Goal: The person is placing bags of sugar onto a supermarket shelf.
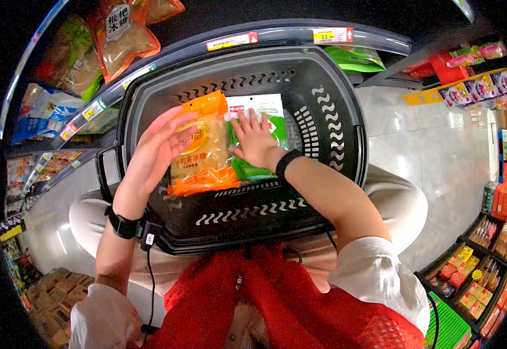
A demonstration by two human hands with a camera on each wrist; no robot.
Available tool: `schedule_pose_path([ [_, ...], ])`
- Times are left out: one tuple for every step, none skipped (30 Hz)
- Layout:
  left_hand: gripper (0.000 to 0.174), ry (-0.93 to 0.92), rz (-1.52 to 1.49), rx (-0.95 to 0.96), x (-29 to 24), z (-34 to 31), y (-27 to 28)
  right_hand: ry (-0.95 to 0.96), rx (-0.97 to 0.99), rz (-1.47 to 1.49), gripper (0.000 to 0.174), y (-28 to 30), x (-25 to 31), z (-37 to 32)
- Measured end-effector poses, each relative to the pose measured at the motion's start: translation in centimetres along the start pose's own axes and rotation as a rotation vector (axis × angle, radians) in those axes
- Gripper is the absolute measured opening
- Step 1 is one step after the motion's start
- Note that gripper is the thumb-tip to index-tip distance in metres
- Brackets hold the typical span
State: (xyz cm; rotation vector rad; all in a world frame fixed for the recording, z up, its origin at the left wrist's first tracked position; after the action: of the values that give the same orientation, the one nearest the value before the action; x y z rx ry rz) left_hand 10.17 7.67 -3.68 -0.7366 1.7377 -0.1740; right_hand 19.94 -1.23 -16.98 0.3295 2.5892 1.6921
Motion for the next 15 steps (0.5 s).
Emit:
schedule_pose_path([
  [0.038,0.004,-0.016,-0.002,0.0,0.0,-0.1,0.016,-0.022,-0.018,0.071,0.1,0.1,-0.1],
  [0.038,0.008,-0.032,-0.003,0.0,-0.1,-0.1,0.019,-0.013,-0.016,0.071,-0.1,0.2,0.0],
  [0.038,0.014,-0.040,-0.005,0.0,-0.1,-0.2,0.027,0.010,-0.061,0.071,-0.1,0.5,0.1],
  [0.037,0.026,-0.048,0.014,0.0,-0.1,-0.4,0.035,0.032,-0.105,0.071,-0.3,0.8,0.2],
  [0.037,0.036,-0.056,0.031,-0.1,0.0,-0.6,0.037,0.039,-0.104,0.071,-0.4,0.9,0.3],
  [0.037,0.039,-0.062,0.028,-0.3,-0.1,-0.6,0.052,0.047,-0.124,0.072,-0.5,1.3,0.3],
  [0.036,0.035,-0.063,0.018,-0.5,-0.1,-0.6,0.068,0.055,-0.144,0.073,-0.6,1.6,0.3],
  [0.035,0.031,-0.064,0.010,-0.8,-0.2,-0.5,0.071,0.062,-0.144,0.073,-0.7,1.7,0.4],
  [0.035,0.032,-0.071,0.006,-1.1,-0.3,-0.6,0.092,0.063,-0.139,0.073,-0.7,1.8,0.4],
  [0.035,0.014,-0.066,0.001,-1.5,-0.4,-0.6,0.115,0.066,-0.133,0.074,-0.8,2.0,0.5],
  [0.035,-0.002,-0.060,-0.005,-1.8,-0.5,-0.5,0.120,0.074,-0.134,0.074,-1.0,2.1,0.5],
  [0.035,-0.001,-0.066,-0.008,-1.9,-0.5,-0.4,0.120,0.071,-0.150,0.074,-1.2,2.2,0.6],
  [0.035,-0.007,-0.072,0.001,-2.1,-0.6,-0.4,0.119,0.067,-0.167,0.074,-1.2,2.3,0.6],
  [0.035,-0.013,-0.078,0.011,-2.2,-0.6,-0.5,0.121,0.071,-0.167,0.074,-1.3,2.4,0.7],
  [0.035,-0.013,-0.080,0.010,-2.3,-0.6,-0.5,0.102,0.105,-0.205,0.072,-1.4,2.4,0.9],
])
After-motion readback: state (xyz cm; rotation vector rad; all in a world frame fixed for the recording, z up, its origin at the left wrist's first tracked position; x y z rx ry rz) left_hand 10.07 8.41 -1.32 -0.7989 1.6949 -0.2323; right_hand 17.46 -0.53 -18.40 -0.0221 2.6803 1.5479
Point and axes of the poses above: each hand's wrist, its own z-axis towards the middle knuckle, its own y-axis out of the back of the hand, x = y × z, the point moved 9 cm from there along z, towards the middle knuckle, and after that the axes turned 13 degrees about x, right-handed, at the moved point
